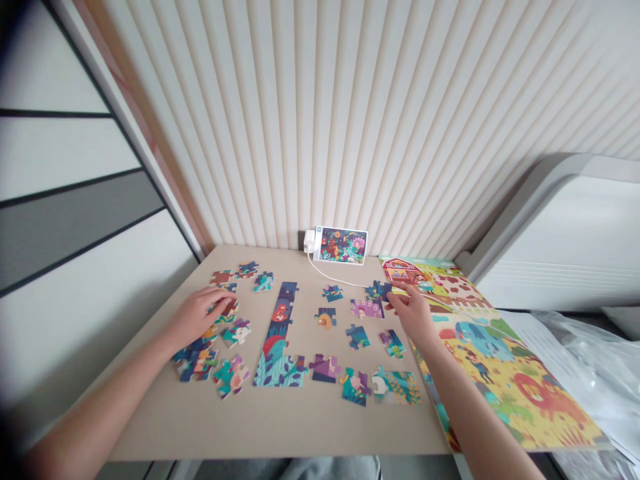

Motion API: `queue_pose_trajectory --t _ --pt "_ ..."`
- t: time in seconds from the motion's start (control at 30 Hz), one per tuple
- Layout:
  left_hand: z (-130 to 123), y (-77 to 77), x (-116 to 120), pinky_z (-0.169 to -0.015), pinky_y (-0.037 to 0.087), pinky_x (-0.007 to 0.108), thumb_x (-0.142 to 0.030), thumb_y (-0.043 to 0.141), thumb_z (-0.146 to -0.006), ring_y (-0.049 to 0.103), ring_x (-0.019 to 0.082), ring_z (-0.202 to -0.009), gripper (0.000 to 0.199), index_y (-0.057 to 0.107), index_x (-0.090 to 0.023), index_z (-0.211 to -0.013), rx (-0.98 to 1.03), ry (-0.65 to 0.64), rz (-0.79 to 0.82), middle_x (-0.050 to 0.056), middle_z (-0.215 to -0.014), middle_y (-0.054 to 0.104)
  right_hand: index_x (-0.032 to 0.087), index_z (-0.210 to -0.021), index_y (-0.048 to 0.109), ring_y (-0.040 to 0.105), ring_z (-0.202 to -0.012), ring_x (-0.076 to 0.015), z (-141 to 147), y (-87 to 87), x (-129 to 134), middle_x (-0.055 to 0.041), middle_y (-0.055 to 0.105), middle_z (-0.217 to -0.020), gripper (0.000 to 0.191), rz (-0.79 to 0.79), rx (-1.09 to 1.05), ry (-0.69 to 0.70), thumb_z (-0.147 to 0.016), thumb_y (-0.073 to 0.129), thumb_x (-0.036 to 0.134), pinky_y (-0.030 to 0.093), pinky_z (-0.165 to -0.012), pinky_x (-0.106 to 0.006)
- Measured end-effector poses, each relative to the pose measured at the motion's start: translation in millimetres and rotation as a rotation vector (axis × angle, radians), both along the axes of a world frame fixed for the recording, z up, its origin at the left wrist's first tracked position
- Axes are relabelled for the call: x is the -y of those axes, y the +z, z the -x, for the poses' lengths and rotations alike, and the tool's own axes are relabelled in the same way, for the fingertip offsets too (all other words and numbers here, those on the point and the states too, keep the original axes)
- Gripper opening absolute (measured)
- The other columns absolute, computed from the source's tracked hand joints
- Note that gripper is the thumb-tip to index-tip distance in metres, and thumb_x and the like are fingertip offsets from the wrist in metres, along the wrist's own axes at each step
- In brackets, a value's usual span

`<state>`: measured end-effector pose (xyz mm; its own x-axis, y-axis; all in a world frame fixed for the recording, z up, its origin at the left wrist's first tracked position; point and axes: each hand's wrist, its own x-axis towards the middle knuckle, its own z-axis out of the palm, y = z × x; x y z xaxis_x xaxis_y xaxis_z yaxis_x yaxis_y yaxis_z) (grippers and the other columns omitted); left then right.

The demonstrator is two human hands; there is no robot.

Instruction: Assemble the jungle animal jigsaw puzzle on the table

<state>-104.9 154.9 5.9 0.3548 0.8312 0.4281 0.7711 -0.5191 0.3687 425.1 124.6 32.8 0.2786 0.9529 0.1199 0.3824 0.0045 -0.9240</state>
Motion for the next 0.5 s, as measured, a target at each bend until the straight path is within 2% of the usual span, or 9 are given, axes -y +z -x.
queue_pose_trajectory --t 0.37,0.5 --pt "3.7 -5.1 -2.0 -0.093 0.051 0.037 -0.038 0.047 -0.103 0.069 0.025 -0.100 0.029 0.073 -0.025 -0.104 -0.019 -0.015 -0.001 0.005 -0.106 0.076 0.021 -0.122 0.064 0.075 -0.075 -0.0255 2.6 -2.1 -1.2 -0.0063 0.078 -0.081 0.058 -0.005 -0.011 0.012 -0.080 0.075 0.059 0.051 -0.061 -0.032" --pt "4.2 -6.3 -2.2 -0.091 0.051 0.037 -0.038 0.046 -0.103 0.069 0.024 -0.099 0.030 0.073 -0.025 -0.104 -0.027 -0.016 0.002 0.005 -0.105 0.076 0.021 -0.129 0.062 0.073 -0.075 -0.0231 3.1 -1.0 -4.8 -0.0040 0.074 -0.080 0.059 -0.047 0.024 0.047 -0.085 0.068 0.060 0.050 -0.061 -0.031"
